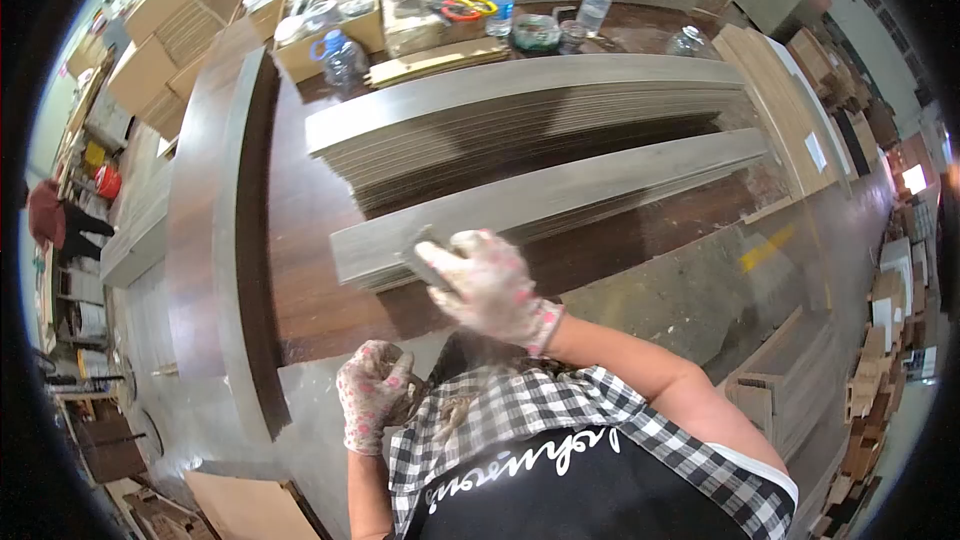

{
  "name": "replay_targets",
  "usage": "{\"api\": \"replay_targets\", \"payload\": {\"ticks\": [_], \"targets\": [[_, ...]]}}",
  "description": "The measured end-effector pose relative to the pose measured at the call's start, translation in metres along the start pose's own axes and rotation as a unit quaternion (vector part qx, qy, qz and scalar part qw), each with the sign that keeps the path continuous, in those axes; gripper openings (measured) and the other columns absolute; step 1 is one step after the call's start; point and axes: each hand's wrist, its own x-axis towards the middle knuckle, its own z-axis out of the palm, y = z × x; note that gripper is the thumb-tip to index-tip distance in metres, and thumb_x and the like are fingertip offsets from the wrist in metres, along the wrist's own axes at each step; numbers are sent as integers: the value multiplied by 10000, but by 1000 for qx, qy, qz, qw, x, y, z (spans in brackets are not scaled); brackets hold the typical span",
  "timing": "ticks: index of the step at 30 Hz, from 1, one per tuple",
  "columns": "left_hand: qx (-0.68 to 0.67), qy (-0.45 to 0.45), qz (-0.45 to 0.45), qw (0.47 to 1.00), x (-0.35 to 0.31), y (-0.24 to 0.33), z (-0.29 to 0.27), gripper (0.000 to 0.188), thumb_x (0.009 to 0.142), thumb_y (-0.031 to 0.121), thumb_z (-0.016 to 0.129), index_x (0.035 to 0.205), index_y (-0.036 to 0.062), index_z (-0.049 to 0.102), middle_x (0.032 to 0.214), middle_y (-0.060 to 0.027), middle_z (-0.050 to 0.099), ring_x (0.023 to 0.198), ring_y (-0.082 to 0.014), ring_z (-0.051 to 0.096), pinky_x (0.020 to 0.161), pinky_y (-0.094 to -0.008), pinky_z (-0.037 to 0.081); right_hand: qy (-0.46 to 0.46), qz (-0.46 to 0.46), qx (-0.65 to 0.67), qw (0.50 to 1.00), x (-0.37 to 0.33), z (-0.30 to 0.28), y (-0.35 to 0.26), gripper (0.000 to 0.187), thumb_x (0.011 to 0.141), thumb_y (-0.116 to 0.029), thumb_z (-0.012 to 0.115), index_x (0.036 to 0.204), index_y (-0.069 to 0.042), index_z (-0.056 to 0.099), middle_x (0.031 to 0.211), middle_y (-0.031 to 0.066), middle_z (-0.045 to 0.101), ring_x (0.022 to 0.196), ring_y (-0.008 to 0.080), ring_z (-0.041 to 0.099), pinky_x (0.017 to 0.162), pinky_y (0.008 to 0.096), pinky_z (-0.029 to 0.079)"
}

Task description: The person wipes several long wooden planks using a cloth, handling them one at a time and moving them across a workbench.

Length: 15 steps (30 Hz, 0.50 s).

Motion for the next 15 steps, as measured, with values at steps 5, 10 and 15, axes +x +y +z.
{"api": "replay_targets", "payload": {"ticks": [5,10,15], "targets": [[-20,-36,52,998,19,64,40,145,800,77,767,814,2,644,715,-79,663,652,-150,633,633,-312,511,68,136,-19,988,-62,-88,106,518,786,-276,764,1261,-98,657,1014,147,578,926,306,576,820,443,489],[22,-86,158,983,46,139,100,206,772,130,811,838,7,659,756,-115,642,684,-229,634,663,-325,517,135,263,-109,949,-118,-165,217,525,750,-117,796,1257,-124,658,1063,122,586,944,283,613,833,394,540],[-19,-108,153,982,52,198,160,174,759,94,811,821,12,671,754,-92,654,687,-174,637,644,-298,511,149,332,-153,919,-178,-246,348,462,837,-135,759,1281,-117,635,1093,118,579,1036,286,592,925,399,502]]}}
